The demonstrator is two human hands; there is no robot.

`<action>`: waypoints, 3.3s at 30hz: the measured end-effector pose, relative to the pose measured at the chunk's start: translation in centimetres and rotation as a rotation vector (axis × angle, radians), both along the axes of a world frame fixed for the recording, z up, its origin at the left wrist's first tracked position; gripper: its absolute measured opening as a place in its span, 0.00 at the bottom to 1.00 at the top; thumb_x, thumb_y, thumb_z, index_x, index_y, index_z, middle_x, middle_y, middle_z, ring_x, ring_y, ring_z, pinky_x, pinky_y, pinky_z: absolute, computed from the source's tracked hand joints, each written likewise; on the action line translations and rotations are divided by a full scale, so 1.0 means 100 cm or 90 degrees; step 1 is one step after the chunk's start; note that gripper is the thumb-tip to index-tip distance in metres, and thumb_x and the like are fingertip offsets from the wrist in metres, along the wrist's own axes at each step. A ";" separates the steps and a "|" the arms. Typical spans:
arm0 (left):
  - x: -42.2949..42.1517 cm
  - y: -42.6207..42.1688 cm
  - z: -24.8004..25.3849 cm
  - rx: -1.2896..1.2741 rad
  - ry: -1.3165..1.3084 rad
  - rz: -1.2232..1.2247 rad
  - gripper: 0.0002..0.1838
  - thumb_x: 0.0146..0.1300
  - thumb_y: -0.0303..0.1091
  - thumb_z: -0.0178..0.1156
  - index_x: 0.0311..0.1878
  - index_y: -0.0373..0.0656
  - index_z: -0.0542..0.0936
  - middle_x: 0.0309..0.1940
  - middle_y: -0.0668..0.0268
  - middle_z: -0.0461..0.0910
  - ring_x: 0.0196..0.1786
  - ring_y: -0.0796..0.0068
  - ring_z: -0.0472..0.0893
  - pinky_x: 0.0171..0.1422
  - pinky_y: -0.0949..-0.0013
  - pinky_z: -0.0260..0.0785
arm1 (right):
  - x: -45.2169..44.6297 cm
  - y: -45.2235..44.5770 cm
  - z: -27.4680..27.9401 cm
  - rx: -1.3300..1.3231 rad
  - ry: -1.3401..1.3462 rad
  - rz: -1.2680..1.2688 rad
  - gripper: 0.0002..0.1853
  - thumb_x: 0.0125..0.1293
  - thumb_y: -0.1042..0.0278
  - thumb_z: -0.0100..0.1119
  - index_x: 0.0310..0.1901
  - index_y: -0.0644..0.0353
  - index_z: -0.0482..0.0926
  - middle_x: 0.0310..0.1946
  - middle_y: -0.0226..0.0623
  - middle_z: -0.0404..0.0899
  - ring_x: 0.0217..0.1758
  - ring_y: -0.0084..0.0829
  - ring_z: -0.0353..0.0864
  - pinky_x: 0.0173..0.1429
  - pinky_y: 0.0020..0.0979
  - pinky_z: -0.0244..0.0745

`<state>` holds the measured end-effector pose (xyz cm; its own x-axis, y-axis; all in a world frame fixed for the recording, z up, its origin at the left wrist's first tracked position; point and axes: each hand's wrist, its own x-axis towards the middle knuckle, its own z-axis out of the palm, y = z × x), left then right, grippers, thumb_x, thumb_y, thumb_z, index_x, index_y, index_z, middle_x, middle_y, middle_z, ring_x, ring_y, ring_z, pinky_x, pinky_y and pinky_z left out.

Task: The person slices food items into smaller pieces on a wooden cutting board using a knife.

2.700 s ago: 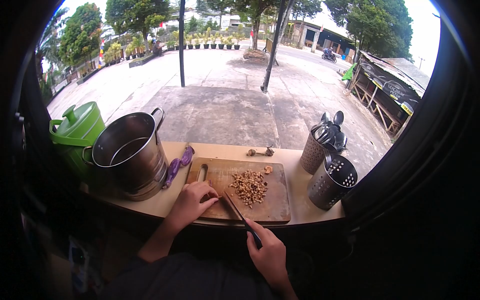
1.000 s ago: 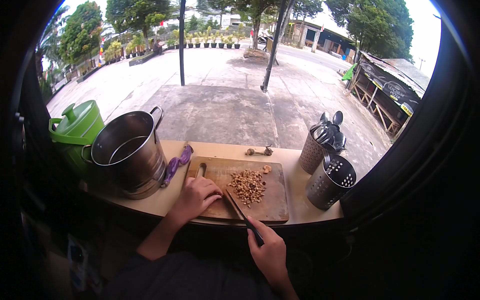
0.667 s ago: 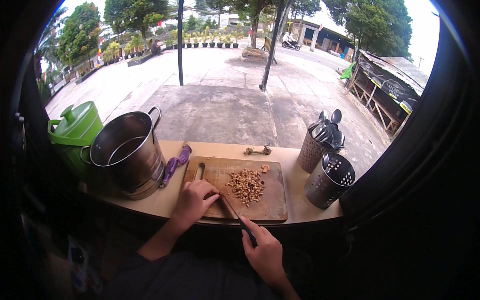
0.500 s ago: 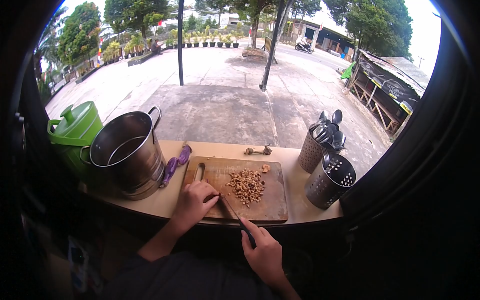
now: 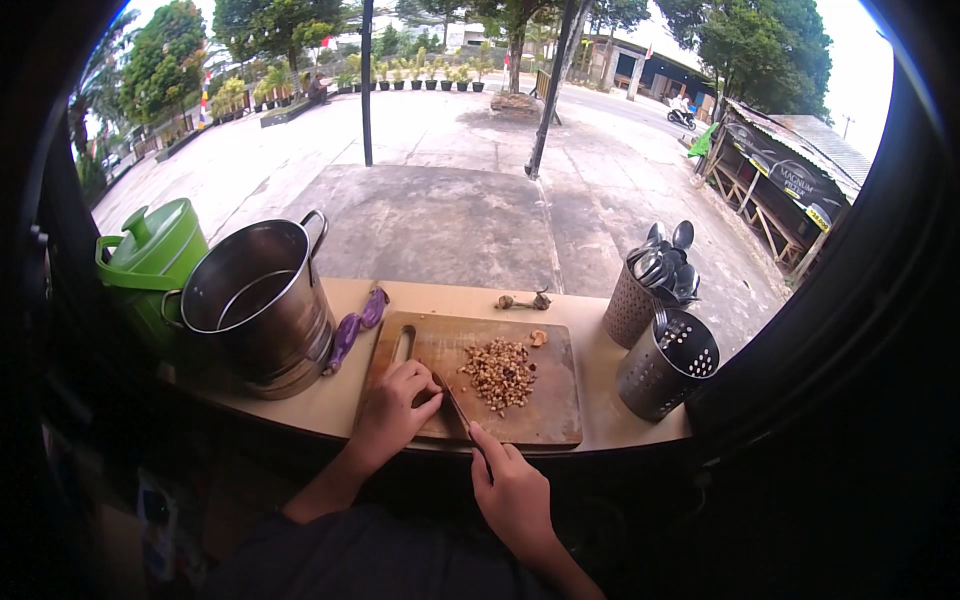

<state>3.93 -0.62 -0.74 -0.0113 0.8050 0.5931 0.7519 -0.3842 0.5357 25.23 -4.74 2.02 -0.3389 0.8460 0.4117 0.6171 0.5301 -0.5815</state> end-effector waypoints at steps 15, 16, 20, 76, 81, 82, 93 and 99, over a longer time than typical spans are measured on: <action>0.001 -0.001 -0.002 -0.003 -0.018 0.021 0.07 0.56 0.27 0.71 0.33 0.38 0.81 0.35 0.60 0.79 0.46 0.55 0.80 0.52 0.56 0.74 | 0.008 -0.010 -0.002 0.064 -0.073 -0.023 0.22 0.68 0.68 0.67 0.63 0.43 0.83 0.29 0.35 0.77 0.26 0.38 0.82 0.30 0.38 0.77; 0.001 -0.001 -0.003 0.001 -0.019 0.021 0.07 0.56 0.27 0.71 0.33 0.38 0.81 0.36 0.60 0.79 0.46 0.55 0.80 0.52 0.56 0.74 | 0.007 -0.008 -0.001 0.081 -0.081 -0.023 0.22 0.68 0.68 0.67 0.63 0.43 0.83 0.28 0.34 0.76 0.26 0.38 0.81 0.30 0.38 0.77; 0.000 -0.001 -0.005 0.010 -0.034 0.020 0.07 0.56 0.27 0.71 0.33 0.38 0.81 0.36 0.59 0.80 0.46 0.54 0.81 0.53 0.56 0.75 | 0.008 -0.005 -0.003 0.091 -0.070 -0.029 0.22 0.68 0.67 0.67 0.63 0.44 0.83 0.28 0.34 0.76 0.25 0.37 0.81 0.29 0.38 0.76; -0.004 -0.005 0.001 -0.042 -0.078 0.016 0.06 0.58 0.27 0.71 0.35 0.38 0.83 0.37 0.60 0.82 0.48 0.56 0.82 0.56 0.57 0.74 | 0.008 -0.013 0.002 0.007 -0.038 -0.012 0.21 0.69 0.67 0.66 0.63 0.45 0.82 0.32 0.39 0.81 0.30 0.45 0.84 0.34 0.41 0.80; -0.005 -0.003 -0.002 -0.033 -0.074 -0.002 0.06 0.59 0.27 0.71 0.35 0.38 0.82 0.37 0.59 0.81 0.49 0.55 0.81 0.56 0.57 0.74 | 0.002 -0.001 0.003 0.011 -0.040 0.008 0.21 0.69 0.67 0.65 0.64 0.45 0.81 0.33 0.38 0.81 0.29 0.44 0.84 0.33 0.41 0.79; -0.004 -0.004 0.000 -0.035 -0.072 0.002 0.06 0.59 0.27 0.71 0.35 0.38 0.82 0.37 0.59 0.80 0.49 0.55 0.81 0.56 0.57 0.74 | 0.000 -0.001 0.007 -0.011 -0.048 0.001 0.20 0.68 0.69 0.66 0.62 0.48 0.82 0.36 0.40 0.84 0.35 0.45 0.85 0.37 0.40 0.80; -0.004 -0.005 0.002 -0.043 -0.065 0.009 0.06 0.58 0.27 0.71 0.34 0.39 0.82 0.37 0.59 0.79 0.47 0.53 0.79 0.55 0.55 0.74 | 0.008 -0.007 0.001 0.049 -0.127 -0.017 0.22 0.67 0.67 0.67 0.63 0.43 0.83 0.30 0.35 0.78 0.27 0.42 0.82 0.31 0.40 0.77; -0.005 -0.003 -0.002 -0.024 -0.052 0.011 0.06 0.57 0.27 0.71 0.35 0.39 0.83 0.37 0.59 0.80 0.48 0.54 0.80 0.55 0.56 0.74 | 0.005 -0.007 0.005 -0.006 -0.024 -0.039 0.20 0.65 0.74 0.69 0.59 0.51 0.85 0.40 0.42 0.87 0.41 0.45 0.88 0.44 0.38 0.82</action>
